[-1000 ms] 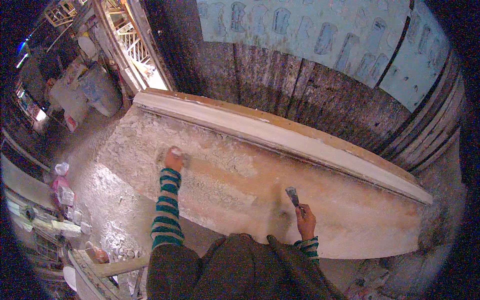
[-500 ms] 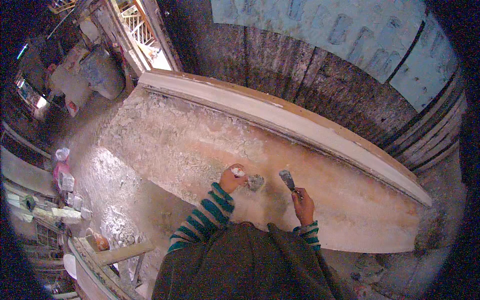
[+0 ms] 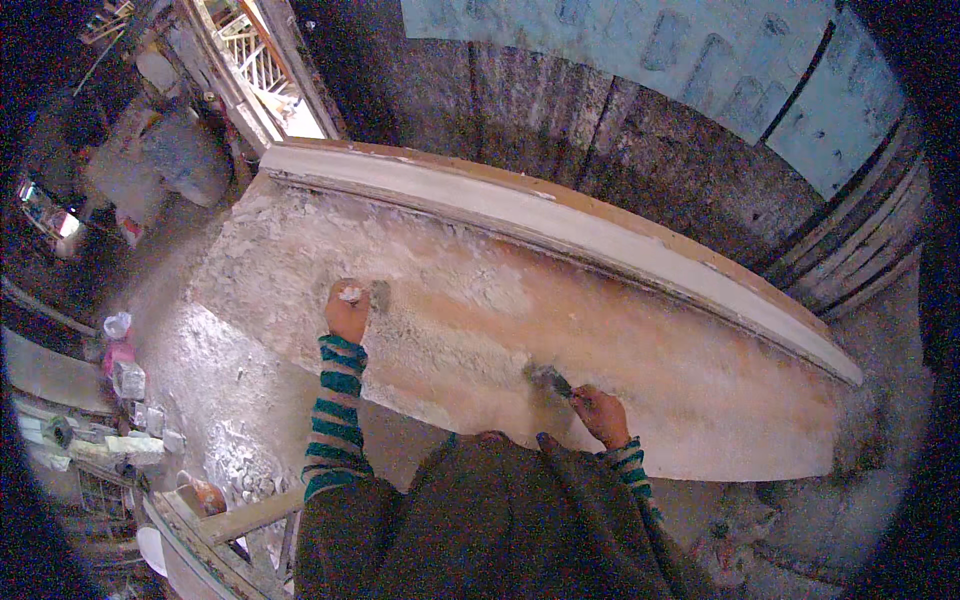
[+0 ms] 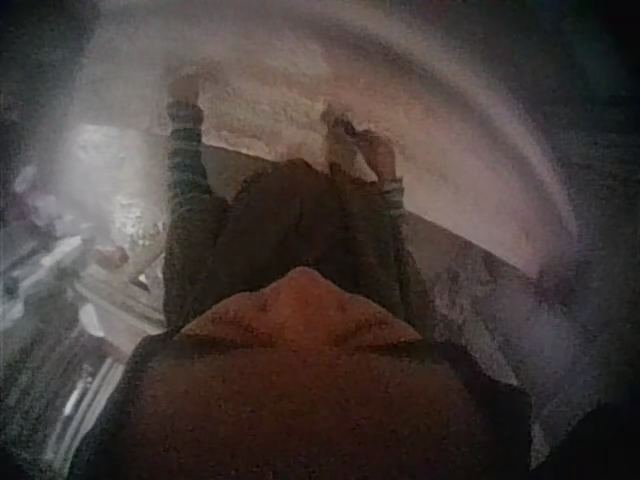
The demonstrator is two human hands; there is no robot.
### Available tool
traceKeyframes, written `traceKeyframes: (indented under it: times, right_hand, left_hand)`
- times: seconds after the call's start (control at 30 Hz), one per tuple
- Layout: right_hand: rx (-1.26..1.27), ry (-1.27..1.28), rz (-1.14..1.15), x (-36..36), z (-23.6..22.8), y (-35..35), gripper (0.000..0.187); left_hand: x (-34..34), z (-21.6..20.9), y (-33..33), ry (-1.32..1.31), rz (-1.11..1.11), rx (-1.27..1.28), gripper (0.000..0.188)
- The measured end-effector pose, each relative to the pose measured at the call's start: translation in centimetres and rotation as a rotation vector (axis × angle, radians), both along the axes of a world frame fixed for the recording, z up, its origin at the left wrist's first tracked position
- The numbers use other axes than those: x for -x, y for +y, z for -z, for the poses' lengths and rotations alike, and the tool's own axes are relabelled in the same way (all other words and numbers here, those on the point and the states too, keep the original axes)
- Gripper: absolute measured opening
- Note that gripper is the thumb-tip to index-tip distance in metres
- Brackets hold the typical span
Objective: The person scrapes a white powdery residue from a large curved wooden board using a small metal scraper held in the right hand. The person repeatedly scrapes along the surface, gathering the residue into a pile and occasionally moving it aside.
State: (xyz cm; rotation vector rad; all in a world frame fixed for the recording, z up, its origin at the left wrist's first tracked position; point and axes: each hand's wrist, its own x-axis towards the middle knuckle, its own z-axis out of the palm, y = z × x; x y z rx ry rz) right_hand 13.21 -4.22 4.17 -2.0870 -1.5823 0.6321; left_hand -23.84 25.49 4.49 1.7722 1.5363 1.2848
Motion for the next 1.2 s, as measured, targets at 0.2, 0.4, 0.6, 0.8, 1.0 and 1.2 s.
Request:
traceKeyframes:
  times: [0.2,0.4,0.6,0.8,1.0,1.2]
  right_hand:
    - [0.086,-0.015,-0.025,1.7,2.6,-0.2,0.027]
    - [0.223,-0.063,0.022,4.2,0.2,6.3,0.033]
    - [0.274,-0.168,-0.041,1.5,-0.1,3.2,0.037]
    - [-0.041,0.001,-0.057,10.0,0.9,10.5,0.036]
    - [0.210,-0.150,-0.030,7.6,-1.0,10.5,0.036]
    - [0.221,-0.057,-0.111,6.9,-0.3,6.6,0.038]
  left_hand:
    - [-0.6,-2.3,-5.0,-0.455,-0.031,0.097,0.016]
    - [-1.9,1.7,-10.9,-0.471,0.058,0.199,0.021]
    - [-1.5,-1.3,-14.0,-0.181,0.109,0.309,0.023]
    - [-1.1,-1.1,-14.1,-0.374,0.130,0.441,0.022]
    - [-0.2,-0.3,-14.3,-0.313,0.100,0.253,0.020]
    - [0.7,0.1,-14.8,-0.261,0.046,0.183,0.019]
